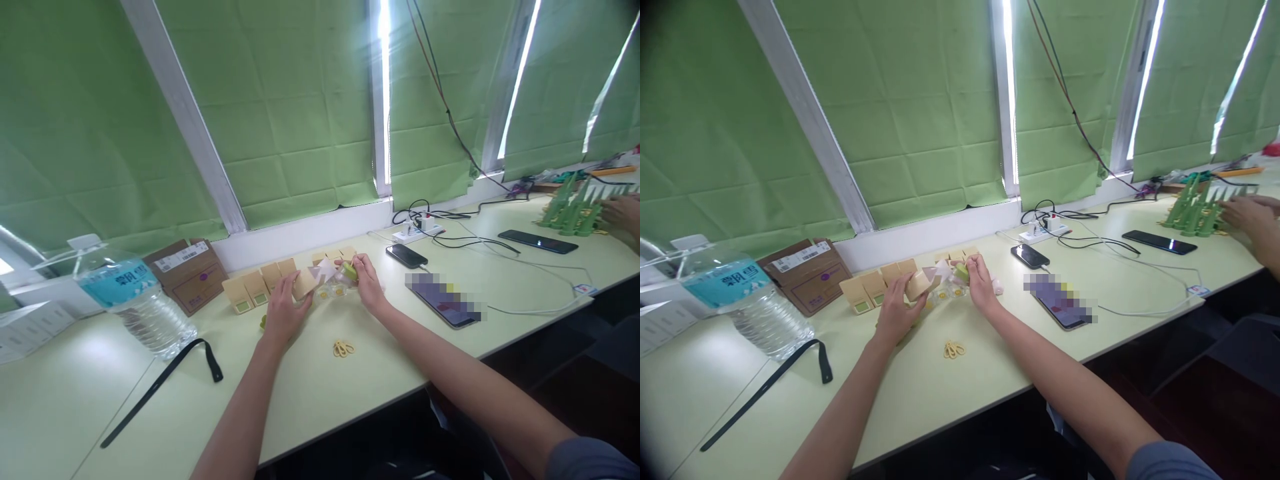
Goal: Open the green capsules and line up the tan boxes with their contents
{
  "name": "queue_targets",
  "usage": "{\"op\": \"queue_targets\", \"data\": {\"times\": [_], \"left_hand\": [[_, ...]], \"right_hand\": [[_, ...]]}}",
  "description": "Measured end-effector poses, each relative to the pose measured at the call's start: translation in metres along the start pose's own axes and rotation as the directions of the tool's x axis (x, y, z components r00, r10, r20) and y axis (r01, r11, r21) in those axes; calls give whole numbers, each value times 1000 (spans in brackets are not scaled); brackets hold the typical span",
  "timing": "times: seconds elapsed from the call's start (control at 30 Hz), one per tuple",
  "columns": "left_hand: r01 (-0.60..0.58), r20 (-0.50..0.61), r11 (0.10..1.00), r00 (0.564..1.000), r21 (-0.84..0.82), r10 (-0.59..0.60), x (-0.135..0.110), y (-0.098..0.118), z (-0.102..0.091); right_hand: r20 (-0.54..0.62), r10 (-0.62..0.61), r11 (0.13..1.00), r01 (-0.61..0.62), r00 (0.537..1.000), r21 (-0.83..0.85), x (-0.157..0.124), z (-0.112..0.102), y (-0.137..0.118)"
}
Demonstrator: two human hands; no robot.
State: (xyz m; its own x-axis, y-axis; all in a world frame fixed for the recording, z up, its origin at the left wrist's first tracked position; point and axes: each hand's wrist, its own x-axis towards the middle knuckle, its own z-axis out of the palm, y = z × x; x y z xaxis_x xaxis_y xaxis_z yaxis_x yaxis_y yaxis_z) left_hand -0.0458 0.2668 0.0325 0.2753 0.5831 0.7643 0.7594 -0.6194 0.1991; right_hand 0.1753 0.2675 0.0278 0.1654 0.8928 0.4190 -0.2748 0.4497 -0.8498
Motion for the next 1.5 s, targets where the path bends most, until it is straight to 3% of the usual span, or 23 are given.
{"op": "queue_targets", "data": {"times": [0.17,0.23,0.33,0.5,0.6,0.8,1.1,1.3,1.5], "left_hand": [[206,-58,973,975,-106,-213,1,-2,-2],[267,-47,948,959,-175,-278,1,-2,-4],[251,-46,925,960,-284,-275,1,0,-5],[211,-11,924,974,-318,-226,-5,9,-4],[217,97,933,976,-287,-197,-9,18,-5],[233,303,936,941,-265,-149,-5,24,-8],[114,122,982,988,-151,-96,-1,10,1],[105,18,972,994,-212,-104,1,8,2],[216,-83,899,960,-381,-266,15,-1,0]], "right_hand": [[-19,126,986,-123,992,114,0,2,-10],[54,179,976,-185,982,114,-1,2,-11],[240,216,975,-223,946,4,-6,4,-9],[507,257,955,-136,822,-263,-17,8,-8],[567,201,952,-22,799,-307,-20,9,-7],[566,162,955,15,808,-295,-15,6,0],[415,61,824,189,908,-535,-9,-1,10],[429,55,769,236,901,-594,-12,0,5],[462,111,721,248,880,-647,-15,4,-3]]}}
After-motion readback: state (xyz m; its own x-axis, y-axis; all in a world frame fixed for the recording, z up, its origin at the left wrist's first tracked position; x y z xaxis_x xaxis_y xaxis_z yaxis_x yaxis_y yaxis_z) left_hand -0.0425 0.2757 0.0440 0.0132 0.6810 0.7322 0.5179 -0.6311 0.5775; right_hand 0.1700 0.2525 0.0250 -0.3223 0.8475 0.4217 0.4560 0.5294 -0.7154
